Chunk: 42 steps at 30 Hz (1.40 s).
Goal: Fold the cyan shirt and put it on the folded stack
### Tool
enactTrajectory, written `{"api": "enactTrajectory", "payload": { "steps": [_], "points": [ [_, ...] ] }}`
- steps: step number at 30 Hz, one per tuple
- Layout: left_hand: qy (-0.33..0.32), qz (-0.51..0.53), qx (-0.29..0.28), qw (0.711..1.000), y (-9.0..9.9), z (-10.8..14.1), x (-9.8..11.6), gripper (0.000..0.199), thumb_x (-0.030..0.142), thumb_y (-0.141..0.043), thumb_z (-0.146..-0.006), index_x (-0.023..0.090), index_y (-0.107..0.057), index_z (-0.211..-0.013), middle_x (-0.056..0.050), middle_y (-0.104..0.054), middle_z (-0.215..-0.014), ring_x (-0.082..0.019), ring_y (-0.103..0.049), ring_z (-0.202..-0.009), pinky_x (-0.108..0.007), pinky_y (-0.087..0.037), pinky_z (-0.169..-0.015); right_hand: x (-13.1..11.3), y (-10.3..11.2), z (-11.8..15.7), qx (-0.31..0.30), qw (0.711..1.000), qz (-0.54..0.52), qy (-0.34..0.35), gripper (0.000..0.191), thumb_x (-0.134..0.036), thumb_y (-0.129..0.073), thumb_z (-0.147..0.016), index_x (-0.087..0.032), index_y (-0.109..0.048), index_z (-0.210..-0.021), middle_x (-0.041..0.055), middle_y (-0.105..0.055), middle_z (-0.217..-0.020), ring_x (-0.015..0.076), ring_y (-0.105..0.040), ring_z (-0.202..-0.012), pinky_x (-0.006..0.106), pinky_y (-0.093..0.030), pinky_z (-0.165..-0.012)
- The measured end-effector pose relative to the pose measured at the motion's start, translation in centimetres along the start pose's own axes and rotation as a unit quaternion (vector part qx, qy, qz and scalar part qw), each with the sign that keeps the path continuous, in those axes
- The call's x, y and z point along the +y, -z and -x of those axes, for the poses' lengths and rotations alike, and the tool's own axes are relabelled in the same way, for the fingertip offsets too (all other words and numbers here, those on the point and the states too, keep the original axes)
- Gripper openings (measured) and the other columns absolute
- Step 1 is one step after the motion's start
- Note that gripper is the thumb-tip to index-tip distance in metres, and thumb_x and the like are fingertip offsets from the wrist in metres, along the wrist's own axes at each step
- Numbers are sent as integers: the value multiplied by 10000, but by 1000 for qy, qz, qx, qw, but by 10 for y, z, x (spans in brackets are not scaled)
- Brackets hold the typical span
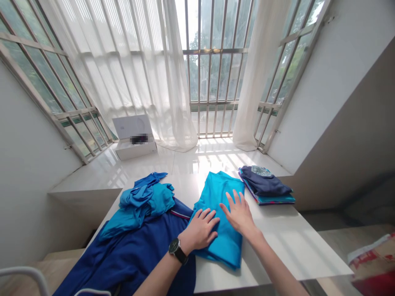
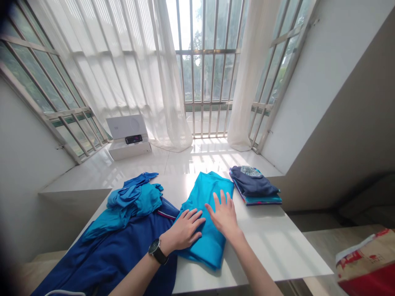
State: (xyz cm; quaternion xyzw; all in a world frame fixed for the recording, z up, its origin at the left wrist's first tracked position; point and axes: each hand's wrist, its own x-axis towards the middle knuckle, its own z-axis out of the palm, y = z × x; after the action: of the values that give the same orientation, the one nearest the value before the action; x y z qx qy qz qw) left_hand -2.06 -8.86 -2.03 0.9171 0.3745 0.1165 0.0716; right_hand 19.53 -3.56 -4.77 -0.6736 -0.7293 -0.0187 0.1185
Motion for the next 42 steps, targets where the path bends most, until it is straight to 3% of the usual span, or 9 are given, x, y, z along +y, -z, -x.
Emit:
{"api": "enactTrajectory", "payload": {
  "steps": [3, 5, 12, 17, 21, 27, 33, 38, 42],
  "points": [
    [17, 3, 8, 1000, -16, 10, 5, 543, 461, -381, -1036, 237, -372, -1530, -95, -355, -1610, -324, -289, -1483, -537, -238, -1198, -1, -23, 38, -15, 1000, -5, 4, 743, -679, -315, -970, -186, -452, -1509, 169, -338, -1600, 417, -268, -1469, 575, -303, -1148],
    [45, 14, 13, 999, -27, 9, 16, 567, 458, -368, -1035, 220, -347, -1549, -111, -325, -1623, -342, -246, -1500, -563, -198, -1206, 6, -30, 44, -28, 999, -4, 27, 728, -673, -318, -973, -211, -428, -1526, 160, -326, -1611, 403, -259, -1479, 581, -282, -1159],
    [171, 123, 0, 978, -46, -25, 50, 675, 461, -507, -963, 173, -337, -1549, -219, -269, -1620, -451, -177, -1500, -695, -163, -1170, 50, -14, -14, -86, 974, -19, 208, 651, -584, -381, -998, -250, -367, -1556, 115, -288, -1638, 335, -259, -1497, 525, -283, -1184],
    [64, 129, -29, 989, -28, -22, 22, 517, 423, -569, -935, 205, -532, -1403, -183, -390, -1564, -417, -295, -1467, -626, -288, -1162, 60, 0, -6, -64, 978, 20, 199, 619, -498, -445, -1000, -164, -433, -1521, 193, -316, -1610, 369, -291, -1482, 541, -297, -1176],
    [-74, 70, -8, 995, -21, -10, -10, 506, 463, -565, -959, 219, -549, -1403, -151, -453, -1533, -375, -361, -1441, -547, -336, -1164, 51, -2, 55, 20, 983, -5, 181, 538, -424, -443, -1009, -202, -468, -1498, 156, -348, -1603, 341, -302, -1482, 528, -337, -1164],
    [-110, 60, 39, 991, -24, -3, -17, 467, 438, -488, -1016, 226, -518, -1431, -141, -440, -1544, -344, -350, -1448, -548, -320, -1161, 32, -2, 130, 30, 995, -45, 84, 524, -453, -381, -1032, -189, -508, -1467, 142, -437, -1553, 331, -405, -1426, 540, -402, -1126],
    [-122, 121, 61, 983, -7, 1, -14, 298, 416, -532, -1002, 210, -626, -1196, -106, -609, -1328, -278, -516, -1258, -459, -403, -1064, 27, 4, 132, 79, 992, -95, 35, 467, -441, -380, -1039, -195, -615, -1359, 116, -550, -1466, 293, -489, -1367, 507, -447, -1111],
    [-145, 111, -8, 983, 1, 7, -13, 448, 624, -720, -812, 209, -659, -969, -79, -653, -1035, -267, -573, -987, -394, -451, -875, 29, 1, 128, 86, 989, -119, 21, 448, -431, -386, -1036, -202, -640, -1326, 101, -578, -1440, 294, -508, -1351, 524, -449, -1112],
    [-136, 138, -54, 980, 5, 8, -15, 477, 560, -805, -743, 208, -641, -1021, -66, -627, -1025, -241, -565, -930, -346, -451, -831, 29, 2, 128, 93, 986, -136, 5, 436, -423, -391, -1035, -202, -654, -1304, 96, -600, -1414, 283, -524, -1336, 517, -444, -1120]
  ]
}}
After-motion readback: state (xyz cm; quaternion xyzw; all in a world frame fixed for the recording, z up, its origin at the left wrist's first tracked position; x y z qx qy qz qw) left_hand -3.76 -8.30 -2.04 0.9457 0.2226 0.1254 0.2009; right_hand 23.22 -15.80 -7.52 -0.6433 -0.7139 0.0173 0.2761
